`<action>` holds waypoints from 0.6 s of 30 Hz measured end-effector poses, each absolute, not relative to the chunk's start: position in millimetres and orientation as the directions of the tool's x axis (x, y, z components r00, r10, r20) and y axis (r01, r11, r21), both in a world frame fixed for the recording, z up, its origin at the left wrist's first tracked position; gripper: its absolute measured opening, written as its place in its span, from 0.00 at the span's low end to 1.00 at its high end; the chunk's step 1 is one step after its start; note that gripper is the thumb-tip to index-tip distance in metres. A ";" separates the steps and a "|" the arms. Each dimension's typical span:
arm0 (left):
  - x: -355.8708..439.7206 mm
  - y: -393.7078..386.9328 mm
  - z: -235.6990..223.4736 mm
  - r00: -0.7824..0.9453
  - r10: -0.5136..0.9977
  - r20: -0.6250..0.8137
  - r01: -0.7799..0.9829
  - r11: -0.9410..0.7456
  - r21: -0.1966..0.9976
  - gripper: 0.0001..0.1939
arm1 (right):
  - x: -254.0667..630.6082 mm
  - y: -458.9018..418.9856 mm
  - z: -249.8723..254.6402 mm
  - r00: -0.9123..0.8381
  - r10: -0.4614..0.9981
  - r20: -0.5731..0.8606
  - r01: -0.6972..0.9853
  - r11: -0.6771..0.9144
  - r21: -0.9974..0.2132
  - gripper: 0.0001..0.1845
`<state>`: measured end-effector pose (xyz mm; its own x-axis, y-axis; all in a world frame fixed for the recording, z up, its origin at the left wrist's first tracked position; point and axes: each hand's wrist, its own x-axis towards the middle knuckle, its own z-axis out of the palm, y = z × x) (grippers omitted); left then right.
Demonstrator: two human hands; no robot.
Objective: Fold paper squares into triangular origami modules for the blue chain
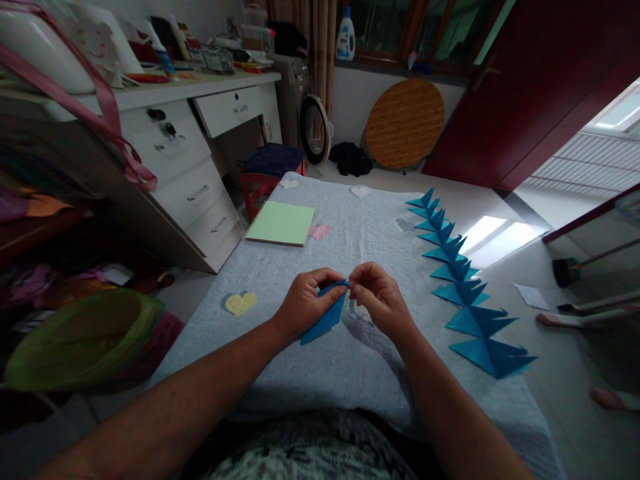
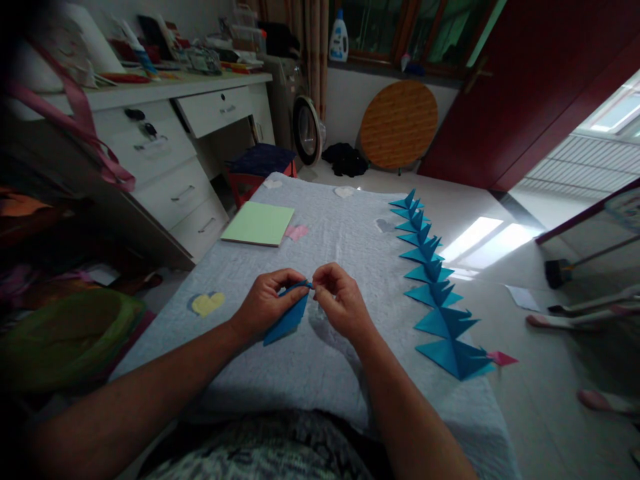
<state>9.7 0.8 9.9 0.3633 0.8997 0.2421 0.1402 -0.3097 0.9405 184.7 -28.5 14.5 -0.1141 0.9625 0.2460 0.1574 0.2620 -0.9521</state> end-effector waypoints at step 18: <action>10.2 0.9 10.7 0.378 0.902 0.209 0.106 -0.266 0.958 0.08 | 183.7 -27.2 15.2 -0.090 0.946 0.313 0.271 0.325 -0.906 0.03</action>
